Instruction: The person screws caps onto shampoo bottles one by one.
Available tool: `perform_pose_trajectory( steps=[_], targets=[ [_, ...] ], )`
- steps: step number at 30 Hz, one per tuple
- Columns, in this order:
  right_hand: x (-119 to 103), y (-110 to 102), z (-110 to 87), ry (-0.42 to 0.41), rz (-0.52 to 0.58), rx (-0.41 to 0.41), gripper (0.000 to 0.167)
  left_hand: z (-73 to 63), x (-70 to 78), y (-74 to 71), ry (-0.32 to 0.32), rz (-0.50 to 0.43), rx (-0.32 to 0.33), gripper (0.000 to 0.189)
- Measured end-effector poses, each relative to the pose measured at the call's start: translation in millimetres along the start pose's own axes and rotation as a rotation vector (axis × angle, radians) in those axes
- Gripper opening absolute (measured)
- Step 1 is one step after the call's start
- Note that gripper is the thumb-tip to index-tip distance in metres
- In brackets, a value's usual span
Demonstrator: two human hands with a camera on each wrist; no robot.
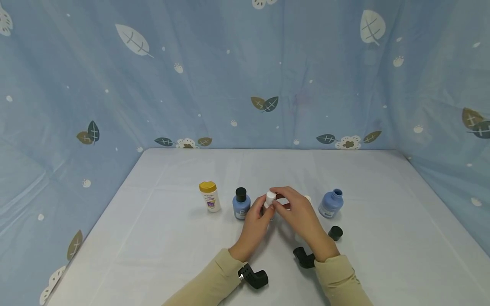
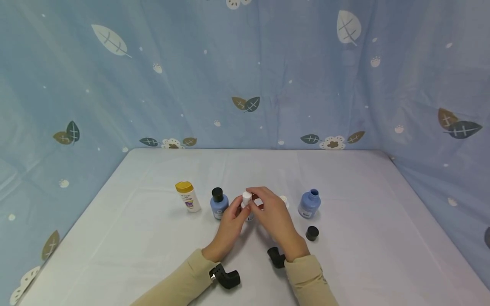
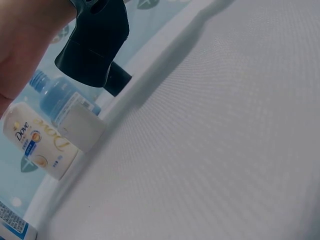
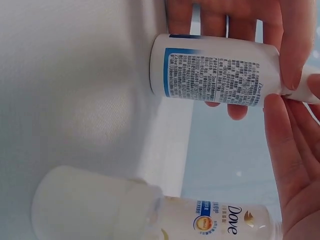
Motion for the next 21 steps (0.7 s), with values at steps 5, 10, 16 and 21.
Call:
perform_pose_trajectory(
  steps=[5,10,16,21],
  targets=[
    [1,2,0.4,0.029,0.013,-0.003,0.033,-2.9,14.1,-2.0,0.005,-0.003,-0.006,0.029],
    [0,4,0.4,0.028,0.027,0.022,0.035,-6.0,32.1,-4.4,0.007,-0.003,-0.006,0.028],
    [1,7,0.0,0.03,0.029,0.027,0.036,-6.1,34.6,-4.7,0.008,0.015,-0.006,0.029],
    [1,7,-0.3,0.031,0.015,0.003,0.039,-6.2,33.9,-4.7,-0.005,0.017,-0.01,0.031]
  ],
)
Point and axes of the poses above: each hand's wrist, its own z-axis towards the middle knuckle, its own y-axis out of the palm, x = y × z, the point moved 4 cm from there along z, towards the middle knuckle
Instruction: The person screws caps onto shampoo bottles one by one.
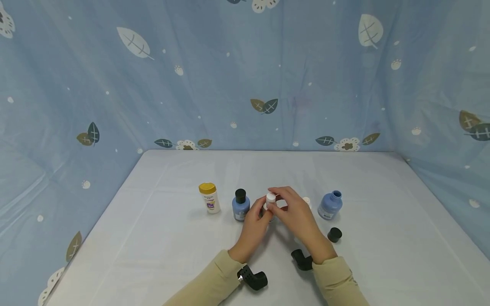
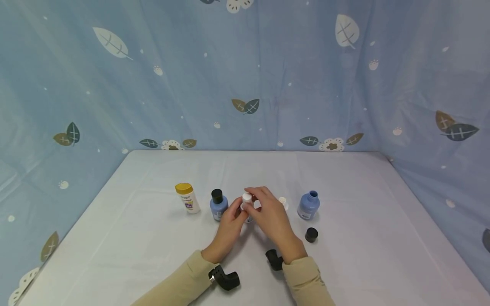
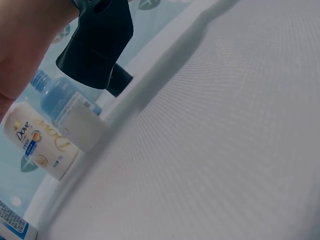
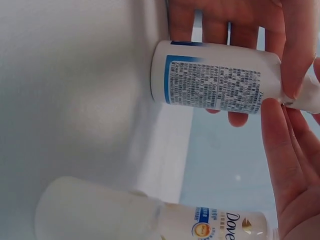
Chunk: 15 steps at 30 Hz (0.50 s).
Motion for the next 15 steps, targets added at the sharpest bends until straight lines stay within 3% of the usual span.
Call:
perform_pose_trajectory(
  steps=[8,15],
  targets=[
    [-2.5,-1.9,-1.7,-0.069,-0.021,-0.023,0.039,0.8,-0.7,0.0,0.013,-0.013,0.009,0.03],
    [-1.5,-1.7,-1.9,-0.072,-0.026,-0.034,0.042,1.0,-0.9,0.3,0.031,-0.025,0.016,0.029]
  ],
)
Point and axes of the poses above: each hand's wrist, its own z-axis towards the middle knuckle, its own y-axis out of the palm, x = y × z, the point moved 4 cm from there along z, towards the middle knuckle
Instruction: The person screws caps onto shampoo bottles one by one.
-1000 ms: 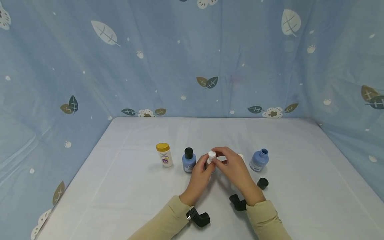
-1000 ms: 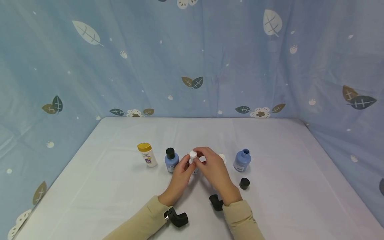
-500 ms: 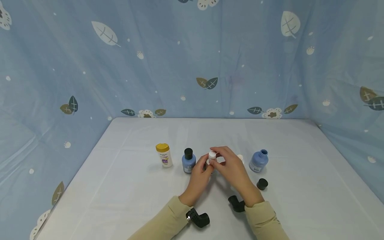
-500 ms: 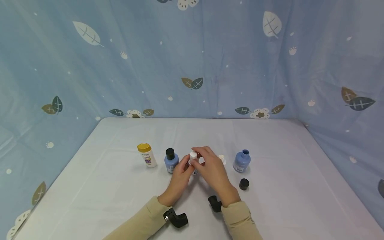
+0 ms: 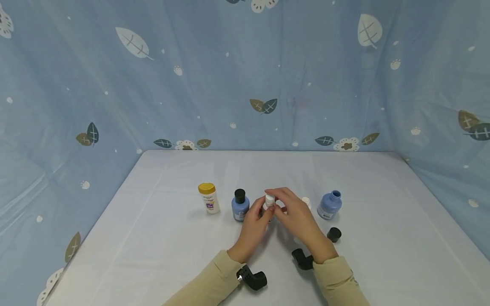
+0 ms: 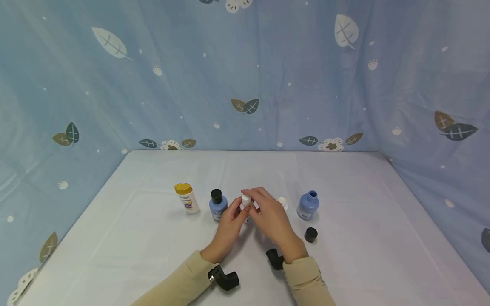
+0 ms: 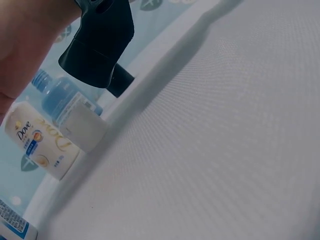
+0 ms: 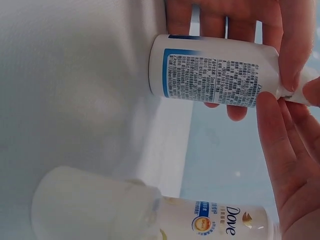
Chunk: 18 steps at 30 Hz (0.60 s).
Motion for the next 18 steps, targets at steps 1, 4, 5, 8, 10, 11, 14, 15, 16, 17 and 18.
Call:
perform_pose_trajectory(
  steps=[1,4,5,8,10,11,14,15,16,17,18],
  targets=[
    [0,0,0.0,0.001,0.0,-0.001,0.041,0.0,-0.2,0.0,-0.002,-0.001,-0.002,0.029],
    [-1,0,-0.2,0.007,-0.006,0.003,0.038,-0.4,-1.2,0.2,-0.016,0.009,-0.007,0.03],
    [-1,-1,-0.2,0.011,-0.008,0.005,0.037,-0.3,-1.7,0.3,-0.02,0.009,-0.008,0.03],
    [-1,-2,-0.3,0.022,-0.009,0.008,0.036,-0.6,-2.6,0.6,-0.034,0.017,-0.009,0.031],
    [-1,-2,-0.4,0.024,-0.008,0.012,0.035,-0.4,-3.9,0.8,-0.035,0.017,-0.009,0.031],
    [0,-2,-0.4,0.025,-0.006,0.015,0.034,-0.3,-4.7,0.9,-0.035,0.016,-0.009,0.031],
    [0,-2,-0.1,0.025,0.008,0.025,0.034,0.8,-10.9,1.7,-0.033,0.009,-0.009,0.031],
    [1,-2,0.1,0.026,0.011,0.028,0.033,1.7,-14.9,2.1,-0.032,0.009,-0.007,0.031],
    [1,-2,0.4,0.028,0.016,0.03,0.033,2.6,-19.0,2.6,-0.031,0.009,-0.005,0.031],
    [1,-2,0.7,0.028,0.019,0.032,0.034,3.4,-23.1,3.1,-0.031,0.008,-0.004,0.031],
    [1,-1,1.0,0.03,0.024,0.033,0.035,4.3,-27.4,3.5,-0.032,0.006,-0.002,0.03]
  ],
)
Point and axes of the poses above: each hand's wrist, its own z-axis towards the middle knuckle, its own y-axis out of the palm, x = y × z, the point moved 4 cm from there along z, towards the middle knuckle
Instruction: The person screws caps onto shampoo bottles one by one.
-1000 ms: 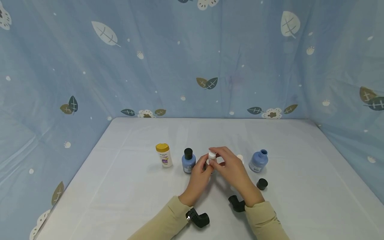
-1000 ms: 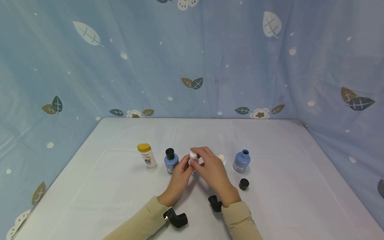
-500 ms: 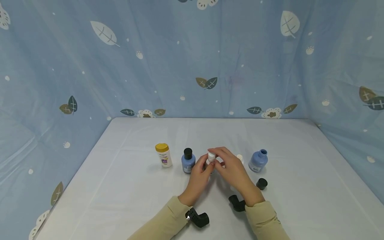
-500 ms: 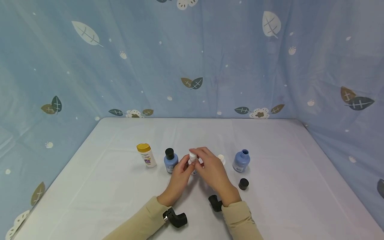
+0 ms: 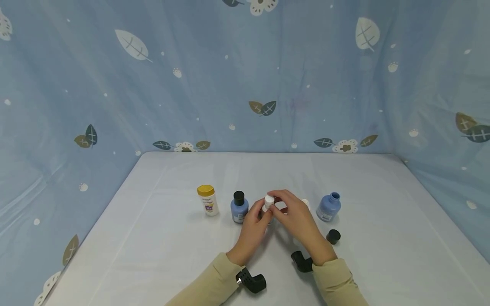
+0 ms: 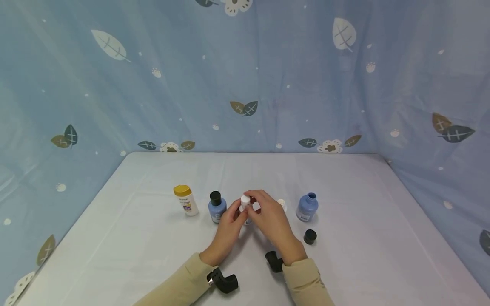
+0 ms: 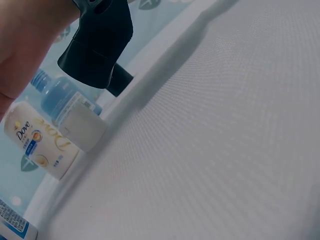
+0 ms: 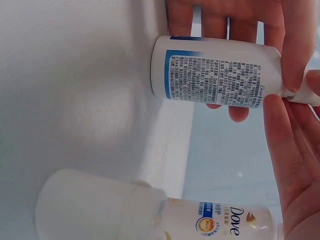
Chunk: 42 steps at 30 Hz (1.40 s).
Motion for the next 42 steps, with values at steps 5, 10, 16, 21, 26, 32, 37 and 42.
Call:
perform_pose_trajectory(
  steps=[5,10,16,21,26,32,37,42],
  targets=[
    [0,1,-0.1,-0.006,0.021,0.001,0.039,1.4,-9.7,0.6,0.005,0.003,0.006,0.029],
    [0,1,-0.3,-0.006,0.024,0.003,0.034,0.6,-4.6,0.3,-0.001,-0.011,-0.004,0.03],
    [1,3,-0.5,0.02,0.014,0.002,0.033,-4.9,21.2,-2.8,0.009,-0.007,-0.014,0.03],
    [1,3,-0.6,0.043,0.013,-0.001,0.035,-6.0,26.9,-3.4,-0.005,0.009,-0.013,0.031],
    [1,4,-0.4,0.038,0.016,-0.004,0.039,-5.8,26.6,-3.6,0.008,0.014,-0.013,0.031],
    [0,4,-0.6,0.001,0.008,-0.007,0.042,-5.9,28.2,-3.8,0.01,0.002,-0.024,0.03],
    [-1,6,-0.4,-0.017,-0.027,-0.007,0.039,-6.2,29.0,-4.3,0.007,0.009,-0.019,0.03],
    [-1,5,-0.8,-0.015,-0.031,-0.002,0.035,-6.2,27.4,-2.9,0.009,0.007,-0.01,0.03]
  ],
)
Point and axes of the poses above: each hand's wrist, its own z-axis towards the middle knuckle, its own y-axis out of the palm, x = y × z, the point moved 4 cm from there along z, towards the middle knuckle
